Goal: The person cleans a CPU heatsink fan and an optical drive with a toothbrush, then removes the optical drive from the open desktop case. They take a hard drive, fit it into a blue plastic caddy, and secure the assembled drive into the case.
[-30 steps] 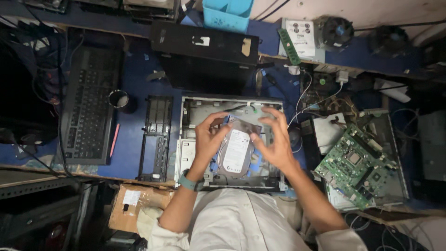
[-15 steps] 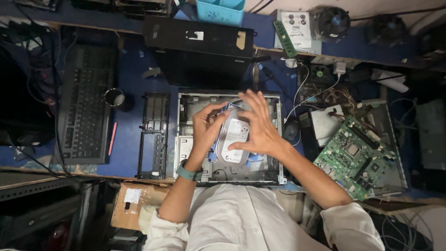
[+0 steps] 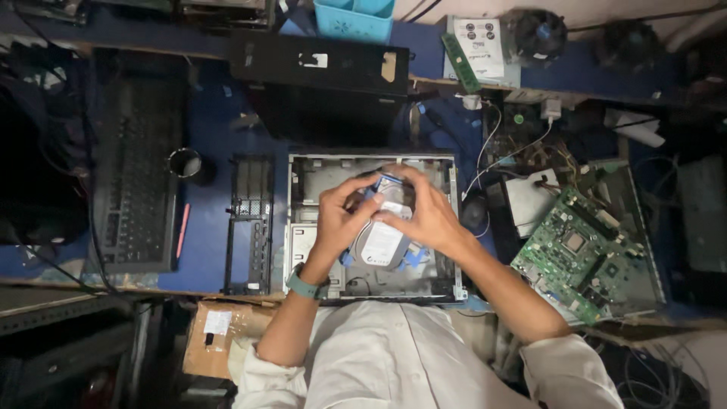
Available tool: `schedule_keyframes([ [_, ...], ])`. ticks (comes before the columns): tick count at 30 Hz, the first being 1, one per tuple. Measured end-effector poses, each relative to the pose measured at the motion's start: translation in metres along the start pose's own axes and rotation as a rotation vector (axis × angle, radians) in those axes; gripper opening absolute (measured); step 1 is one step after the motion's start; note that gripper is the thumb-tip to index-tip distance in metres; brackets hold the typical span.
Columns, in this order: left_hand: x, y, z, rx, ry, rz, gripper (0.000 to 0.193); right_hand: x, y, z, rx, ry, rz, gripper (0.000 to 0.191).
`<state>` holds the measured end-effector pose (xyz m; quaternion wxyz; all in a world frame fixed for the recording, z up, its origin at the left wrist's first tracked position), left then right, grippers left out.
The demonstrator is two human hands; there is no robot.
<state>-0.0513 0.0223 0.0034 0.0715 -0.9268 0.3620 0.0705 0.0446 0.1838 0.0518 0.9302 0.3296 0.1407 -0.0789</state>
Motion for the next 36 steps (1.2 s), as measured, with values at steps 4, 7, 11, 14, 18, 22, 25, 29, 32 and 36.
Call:
schedule_keyframes([
  [4,-0.001,-0.003,-0.031,-0.151,-0.099,0.078,0.036,0.014,-0.001,-0.019,0.013,-0.132,-0.030,0.068],
  [7,-0.002,-0.004,-0.053,-0.174,-0.177,0.037,0.042,0.022,-0.003,-0.032,0.048,-0.001,-0.102,0.059],
  [11,0.003,-0.007,-0.066,-0.426,-0.220,-0.040,0.050,0.028,-0.004,-0.043,0.135,0.141,-0.194,0.056],
  [14,0.008,-0.010,-0.063,-0.534,-0.256,-0.018,0.040,0.028,-0.006,-0.043,-0.034,0.193,-0.226,0.052],
  [18,0.011,-0.008,-0.052,-0.527,-0.290,-0.038,0.031,0.027,-0.005,-0.030,-0.073,0.139,-0.266,0.050],
  [22,0.012,-0.008,-0.043,-0.517,-0.288,-0.091,0.027,0.022,0.002,-0.007,0.229,0.346,-0.256,0.058],
  [25,0.013,-0.006,-0.039,-0.500,-0.252,-0.102,0.025,0.018,0.001,0.001,0.373,0.415,-0.235,0.064],
  [29,0.013,-0.007,-0.036,-0.515,-0.236,-0.108,0.024,0.017,-0.001,0.000,0.444,0.499,-0.232,0.072],
  [32,0.011,-0.007,-0.038,-0.536,-0.229,-0.133,0.025,0.017,-0.002,-0.006,0.359,0.556,-0.261,0.077],
  [36,0.012,-0.012,-0.044,-0.530,-0.156,-0.148,0.027,0.022,-0.004,-0.013,0.450,0.478,-0.204,0.079],
])
Point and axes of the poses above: each hand's wrist, its own x-axis away from the middle knuckle, its own y-axis out of the back of the hand, z = x × y, the point moved 2 cm from there along -x, towards the middle knuckle, and after that the axes turned 4 degrees about z, right-handed, at the moved point
